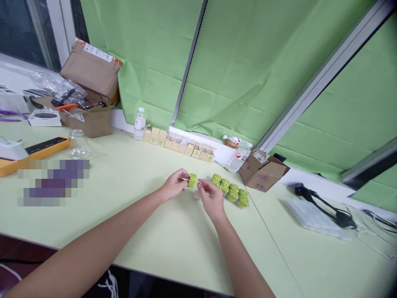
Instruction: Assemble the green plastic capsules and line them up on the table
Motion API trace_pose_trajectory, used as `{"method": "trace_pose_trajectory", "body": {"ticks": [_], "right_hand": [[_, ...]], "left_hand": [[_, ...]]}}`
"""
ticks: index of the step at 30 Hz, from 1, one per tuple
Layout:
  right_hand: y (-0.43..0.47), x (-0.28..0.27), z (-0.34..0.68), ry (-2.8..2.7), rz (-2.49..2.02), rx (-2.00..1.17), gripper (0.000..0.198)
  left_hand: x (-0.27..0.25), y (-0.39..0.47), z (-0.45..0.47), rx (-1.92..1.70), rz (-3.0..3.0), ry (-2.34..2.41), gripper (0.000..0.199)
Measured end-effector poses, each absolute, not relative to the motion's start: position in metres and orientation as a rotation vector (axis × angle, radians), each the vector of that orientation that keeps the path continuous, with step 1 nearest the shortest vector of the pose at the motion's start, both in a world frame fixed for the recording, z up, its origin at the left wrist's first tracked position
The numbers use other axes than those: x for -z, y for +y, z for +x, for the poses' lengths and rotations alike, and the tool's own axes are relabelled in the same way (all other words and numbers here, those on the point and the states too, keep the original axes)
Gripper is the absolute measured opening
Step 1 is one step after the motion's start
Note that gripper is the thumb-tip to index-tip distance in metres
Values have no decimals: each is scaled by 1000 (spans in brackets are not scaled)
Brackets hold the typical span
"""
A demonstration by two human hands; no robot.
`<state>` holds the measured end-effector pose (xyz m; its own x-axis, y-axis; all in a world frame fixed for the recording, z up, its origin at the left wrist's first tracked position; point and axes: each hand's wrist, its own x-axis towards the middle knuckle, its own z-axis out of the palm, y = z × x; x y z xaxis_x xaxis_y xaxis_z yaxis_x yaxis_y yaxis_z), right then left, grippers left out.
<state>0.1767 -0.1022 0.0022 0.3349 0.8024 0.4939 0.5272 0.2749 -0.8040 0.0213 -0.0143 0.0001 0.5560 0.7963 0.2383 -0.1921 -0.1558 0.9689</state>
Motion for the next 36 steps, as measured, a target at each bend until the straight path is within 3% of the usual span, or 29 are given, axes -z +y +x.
{"method": "trace_pose_trajectory", "body": {"ticks": [36], "right_hand": [[-104,1,173,-1282,-1372,-488,23]], "left_hand": [[7,-9,15,-886,1796,443,19]]}}
